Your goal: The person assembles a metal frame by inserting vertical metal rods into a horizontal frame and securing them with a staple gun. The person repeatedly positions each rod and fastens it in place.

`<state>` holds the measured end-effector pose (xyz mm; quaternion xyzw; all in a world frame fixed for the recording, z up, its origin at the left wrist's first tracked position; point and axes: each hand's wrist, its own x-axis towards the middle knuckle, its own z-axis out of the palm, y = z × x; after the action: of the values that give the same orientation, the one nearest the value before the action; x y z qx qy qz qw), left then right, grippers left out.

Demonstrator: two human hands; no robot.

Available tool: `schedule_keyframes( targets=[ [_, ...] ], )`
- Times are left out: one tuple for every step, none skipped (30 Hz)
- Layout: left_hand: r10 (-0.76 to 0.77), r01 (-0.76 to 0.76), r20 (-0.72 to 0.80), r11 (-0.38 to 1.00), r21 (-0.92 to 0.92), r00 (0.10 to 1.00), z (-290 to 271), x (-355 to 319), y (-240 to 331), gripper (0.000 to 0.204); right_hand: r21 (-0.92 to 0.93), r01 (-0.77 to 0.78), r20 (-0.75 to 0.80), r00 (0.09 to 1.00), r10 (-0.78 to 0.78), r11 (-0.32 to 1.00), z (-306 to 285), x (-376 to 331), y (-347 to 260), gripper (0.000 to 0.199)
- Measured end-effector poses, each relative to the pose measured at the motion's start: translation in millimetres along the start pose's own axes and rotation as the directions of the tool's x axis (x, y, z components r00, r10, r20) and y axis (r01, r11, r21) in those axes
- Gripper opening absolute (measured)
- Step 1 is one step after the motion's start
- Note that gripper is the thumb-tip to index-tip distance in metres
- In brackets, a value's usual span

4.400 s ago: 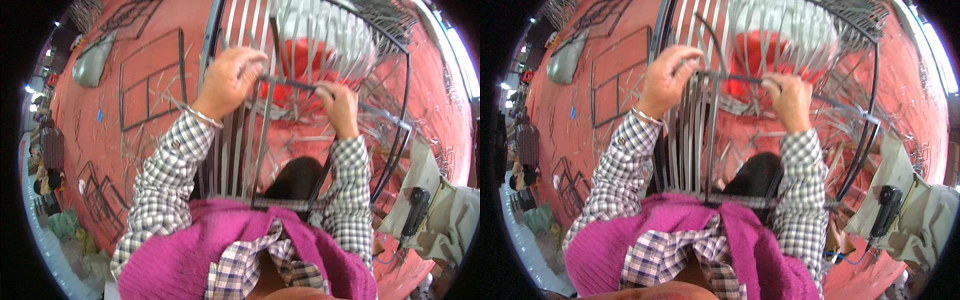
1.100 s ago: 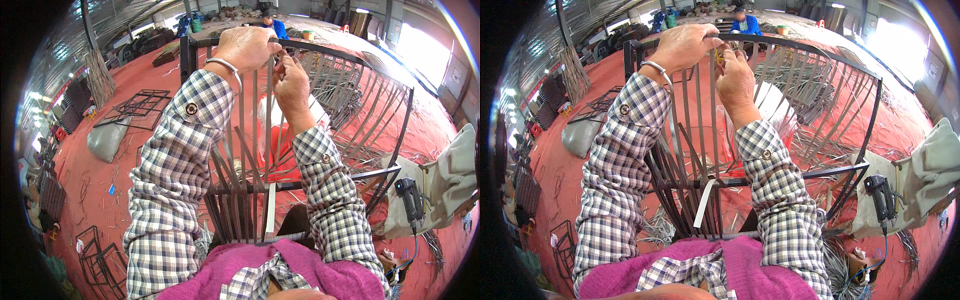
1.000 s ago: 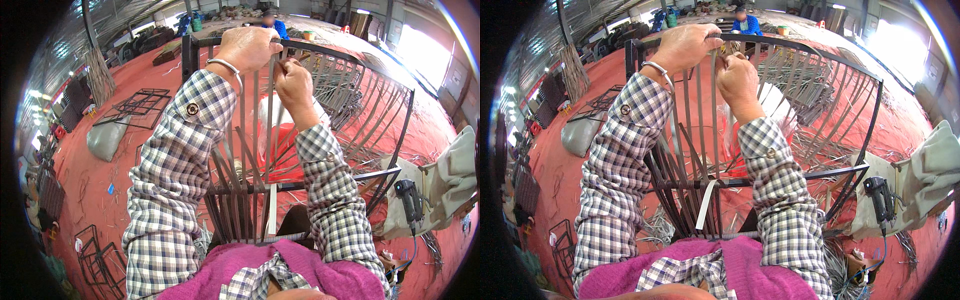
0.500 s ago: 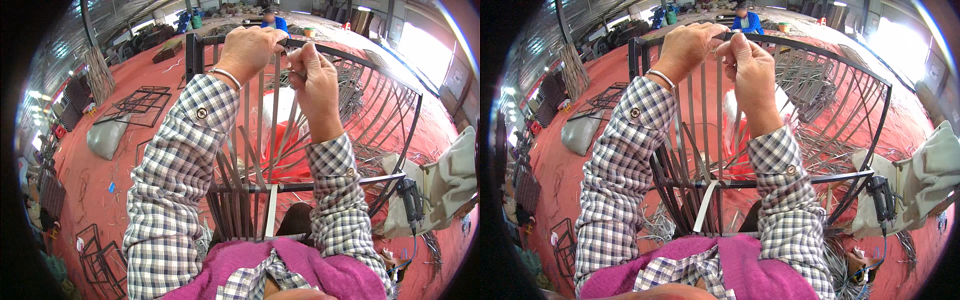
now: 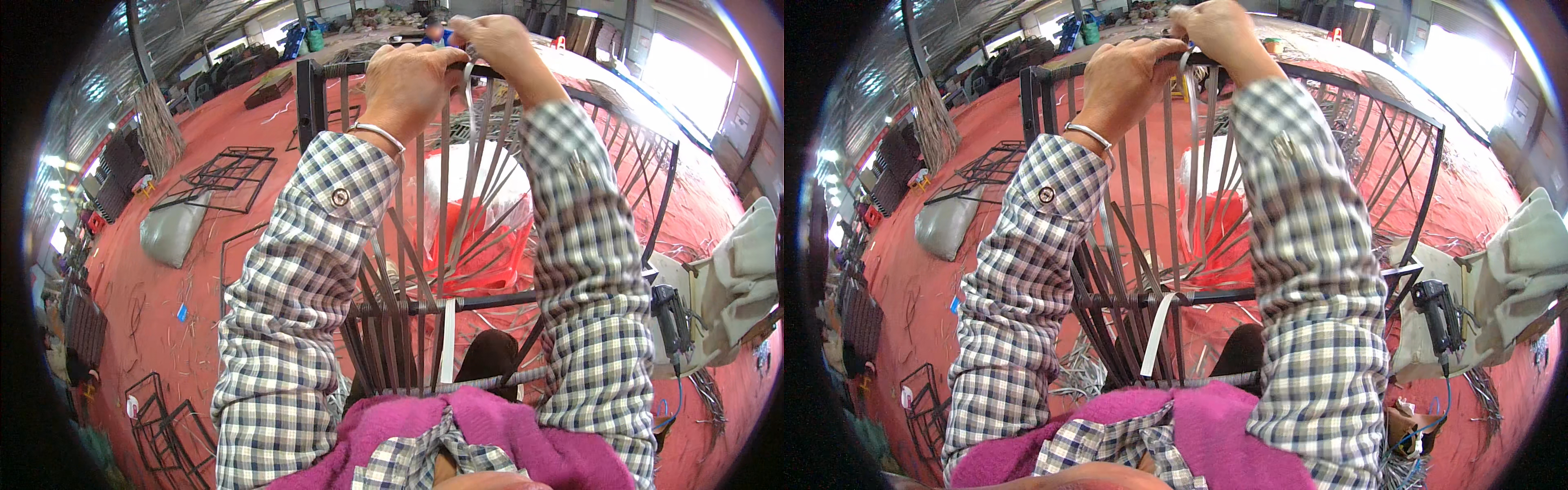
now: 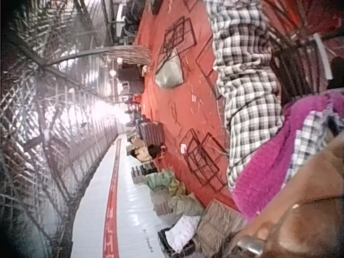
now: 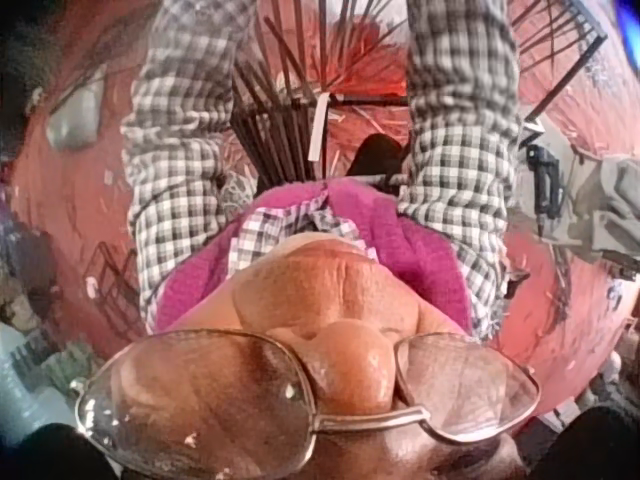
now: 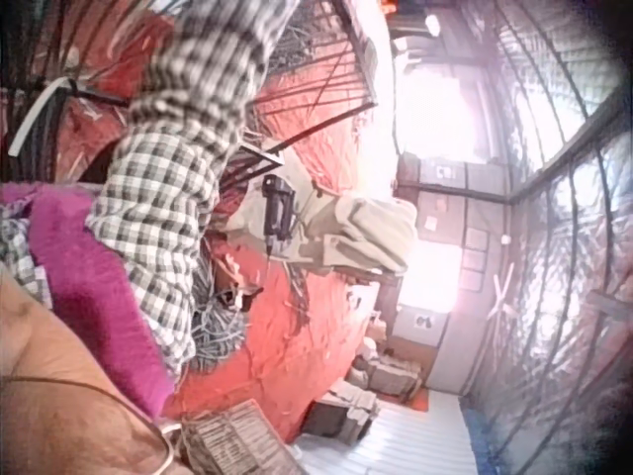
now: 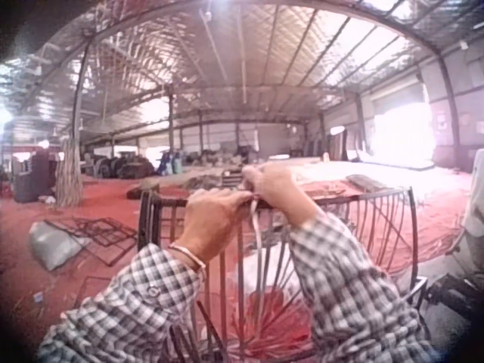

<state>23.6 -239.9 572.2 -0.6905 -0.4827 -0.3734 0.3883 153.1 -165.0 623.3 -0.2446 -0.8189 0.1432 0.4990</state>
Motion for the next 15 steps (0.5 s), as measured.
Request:
schedule_keyframes(
  targets=[
    [-0.027, 0.027, 0.037, 1.0, 0.0, 0.999, 1.8, -0.4, -1.5, 0.022, -0.054, 0.003, -0.134, 0.991, -0.01, 0.999, -7.9, -21.9, -9.7, 0.039],
    [-0.036, 0.036, 0.039, 0.999, 0.0, 0.999, 3.4, -2.0, -4.6, 0.023, -0.084, 0.011, -0.072, 0.997, -0.017, 0.996, -14.5, -45.0, -16.5, 0.038],
    [-0.032, 0.033, 0.025, 0.999, -0.011, 0.999, 4.4, -3.7, -7.8, 0.023, 0.022, -0.056, -0.026, 0.998, 0.057, 0.998, -17.7, -85.3, -19.1, 0.028],
    [-0.029, 0.03, 0.014, 0.999, -0.024, 0.999, 5.9, -6.0, -11.2, 0.024, -0.244, 0.302, -0.066, 0.943, -0.327, 0.922, -14.9, -122.7, -14.3, 0.021],
    [-0.053, 0.055, 0.048, 0.998, -0.032, 0.997, 6.9, -8.1, -14.9, 0.025, -0.195, 0.181, 0.072, 0.983, -0.17, 0.964, -22.7, -166.0, -2.7, 0.017],
    [-0.05, 0.052, 0.052, 0.998, -0.022, 0.997, 7.9, -9.2, -18.5, 0.026, -0.171, 0.06, 0.179, 0.983, -0.029, 0.983, -38.2, -216.5, 14.1, 0.013],
    [-0.06, 0.061, 0.07, 0.998, -0.015, 0.996, 9.3, -11.0, -22.1, 0.026, -0.271, -0.04, 0.193, 0.977, 0.095, 0.962, -61.8, -266.1, 33.8, 0.009],
    [-0.075, 0.077, 0.106, 0.997, -0.015, 0.992, 9.9, -12.2, -24.2, 0.026, -0.233, -0.266, 0.078, 0.954, 0.291, 0.935, -94.3, -313.9, 55.1, 0.006],
    [-0.085, 0.085, 0.157, 0.996, 0.007, 0.984, 10.2, -12.7, -27.6, 0.027, 0.142, -0.594, 0.021, 0.802, 0.598, 0.792, -140.3, -350.5, 76.9, 0.021],
    [-0.095, 0.094, 0.175, 0.995, 0.01, 0.98, 10.6, -12.2, -29.3, 0.028, 0.388, -0.622, -0.222, 0.653, 0.724, 0.68, -186.8, -390.3, 90.5, 0.015],
    [-0.105, 0.104, 0.211, 0.994, 0.014, 0.972, 10.8, -10.6, -29.0, 0.028, 0.275, -0.701, -0.437, 0.519, 0.734, 0.659, -242.3, -421.5, 97.0, 0.019],
    [-0.124, 0.124, 0.26, 0.992, 0.016, 0.958, 12.1, -8.6, -29.7, 0.028, 0.306, -0.783, -0.631, 0.259, 0.732, 0.541, -292.1, -447.0, 97.9, 0.035],
    [-0.126, 0.131, 0.268, 0.991, -0.001, 0.955, 11.3, -4.8, -26.4, 0.03, -0.045, -0.913, -0.744, 0.302, 0.597, 0.406, -338.1, -463.5, 97.8, 0.039],
    [-0.095, 0.11, 0.303, 0.993, -0.033, 0.948, 14.0, -1.2, -27.7, 0.028, -0.318, -0.916, -0.785, 0.398, 0.475, 0.244, -370.8, -470.9, 92.5, 0.044],
    [-0.082, 0.105, 0.328, 0.993, -0.052, 0.941, 14.1, 2.6, -19.1, 0.027, -0.422, -0.907, -0.84, 0.39, 0.377, -0.004, -401.1, -477.7, 82.4, 0.046]
  ],
)
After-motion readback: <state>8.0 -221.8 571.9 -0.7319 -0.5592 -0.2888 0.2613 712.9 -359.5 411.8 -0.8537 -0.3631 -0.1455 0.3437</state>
